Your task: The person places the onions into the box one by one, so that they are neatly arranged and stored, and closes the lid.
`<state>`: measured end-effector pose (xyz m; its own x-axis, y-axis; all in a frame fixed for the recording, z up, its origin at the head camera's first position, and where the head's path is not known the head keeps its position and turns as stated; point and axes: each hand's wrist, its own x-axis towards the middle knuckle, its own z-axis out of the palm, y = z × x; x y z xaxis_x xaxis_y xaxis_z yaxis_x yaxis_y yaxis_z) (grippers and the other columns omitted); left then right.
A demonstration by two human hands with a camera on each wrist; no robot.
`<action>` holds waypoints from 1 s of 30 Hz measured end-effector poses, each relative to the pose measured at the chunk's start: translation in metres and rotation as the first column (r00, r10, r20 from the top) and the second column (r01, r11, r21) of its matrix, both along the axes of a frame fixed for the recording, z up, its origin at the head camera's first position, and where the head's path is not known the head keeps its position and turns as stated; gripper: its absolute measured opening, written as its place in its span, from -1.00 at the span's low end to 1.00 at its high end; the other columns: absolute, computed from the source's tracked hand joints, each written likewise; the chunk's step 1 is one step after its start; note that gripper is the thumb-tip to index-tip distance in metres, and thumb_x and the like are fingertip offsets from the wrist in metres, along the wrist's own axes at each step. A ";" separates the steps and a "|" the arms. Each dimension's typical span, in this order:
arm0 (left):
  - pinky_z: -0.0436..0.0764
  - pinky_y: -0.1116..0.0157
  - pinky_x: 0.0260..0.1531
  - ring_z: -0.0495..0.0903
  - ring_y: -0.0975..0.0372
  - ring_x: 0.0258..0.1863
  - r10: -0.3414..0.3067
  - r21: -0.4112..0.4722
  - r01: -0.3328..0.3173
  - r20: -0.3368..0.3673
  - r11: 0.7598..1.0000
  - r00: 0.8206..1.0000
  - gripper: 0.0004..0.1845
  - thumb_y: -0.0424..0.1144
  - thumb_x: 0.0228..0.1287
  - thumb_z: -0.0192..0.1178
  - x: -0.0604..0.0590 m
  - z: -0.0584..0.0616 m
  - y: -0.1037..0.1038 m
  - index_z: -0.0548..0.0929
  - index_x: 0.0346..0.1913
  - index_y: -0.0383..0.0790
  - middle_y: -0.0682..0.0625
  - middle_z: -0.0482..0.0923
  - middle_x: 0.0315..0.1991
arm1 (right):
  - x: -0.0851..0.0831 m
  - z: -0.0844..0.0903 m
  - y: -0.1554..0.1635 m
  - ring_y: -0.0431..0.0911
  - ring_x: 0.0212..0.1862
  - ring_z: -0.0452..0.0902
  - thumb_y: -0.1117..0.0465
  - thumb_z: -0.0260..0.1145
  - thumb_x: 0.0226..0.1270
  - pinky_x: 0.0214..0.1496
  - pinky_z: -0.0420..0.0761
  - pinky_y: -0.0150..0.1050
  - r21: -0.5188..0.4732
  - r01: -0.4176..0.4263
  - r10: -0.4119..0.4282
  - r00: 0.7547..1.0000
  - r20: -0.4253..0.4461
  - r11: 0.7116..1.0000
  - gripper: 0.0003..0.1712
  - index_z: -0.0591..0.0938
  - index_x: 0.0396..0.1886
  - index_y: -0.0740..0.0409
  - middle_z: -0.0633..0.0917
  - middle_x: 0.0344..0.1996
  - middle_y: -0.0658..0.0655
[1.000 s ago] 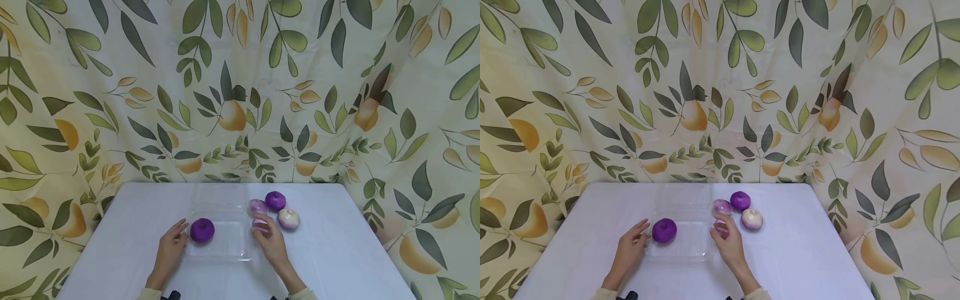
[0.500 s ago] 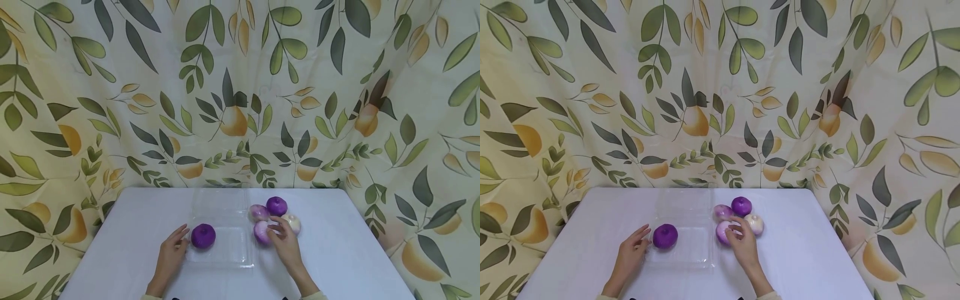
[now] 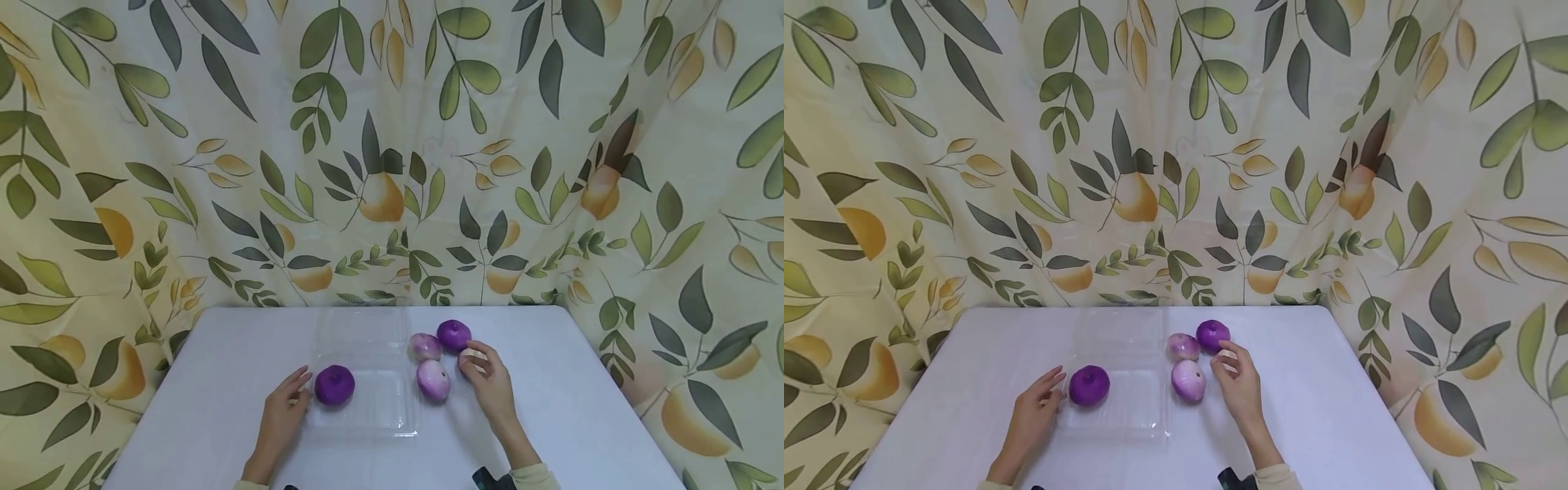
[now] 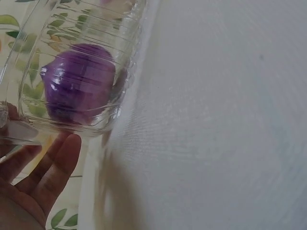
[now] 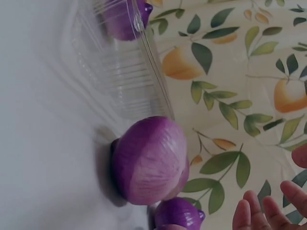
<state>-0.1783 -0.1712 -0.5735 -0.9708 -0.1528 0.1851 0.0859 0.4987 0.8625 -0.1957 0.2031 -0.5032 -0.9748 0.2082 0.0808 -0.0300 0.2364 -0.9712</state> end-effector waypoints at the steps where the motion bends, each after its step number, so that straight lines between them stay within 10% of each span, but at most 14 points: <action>1: 0.64 0.45 -0.43 0.67 0.30 -0.29 -0.004 -0.001 0.004 -0.003 1.000 1.000 -0.61 -0.37 0.31 0.19 0.001 0.000 0.000 0.61 0.20 -0.26 0.01 0.48 0.34 | 0.000 0.000 0.001 -0.31 -0.01 0.55 0.27 0.29 0.36 -0.04 0.57 -0.51 -0.004 0.004 -0.004 1.000 0.006 1.000 -0.56 0.52 0.22 0.05 0.60 0.06 0.19; 16: 0.63 0.48 -0.39 0.67 0.24 -0.24 0.001 -0.035 -0.003 -0.057 0.999 0.998 -0.63 -0.42 0.28 0.20 -0.001 0.004 0.005 0.65 0.15 -0.26 -0.01 0.53 0.30 | -0.006 -0.006 0.017 -0.38 0.01 0.48 0.19 0.26 0.38 -0.04 0.49 -0.55 0.038 0.045 -0.047 0.998 0.048 0.998 -0.51 0.48 0.29 0.02 0.58 0.19 0.21; 30: 0.62 0.48 -0.41 0.68 0.23 -0.24 0.022 -0.040 -0.024 -0.041 0.999 0.999 -0.63 -0.41 0.29 0.18 0.005 0.003 0.003 0.65 0.15 -0.27 0.00 0.53 0.30 | -0.017 -0.020 0.036 0.03 0.28 0.38 0.14 0.29 0.36 -0.01 0.39 -0.57 0.115 0.074 -0.081 0.995 0.058 0.991 -0.47 0.47 0.30 0.05 0.45 0.31 0.13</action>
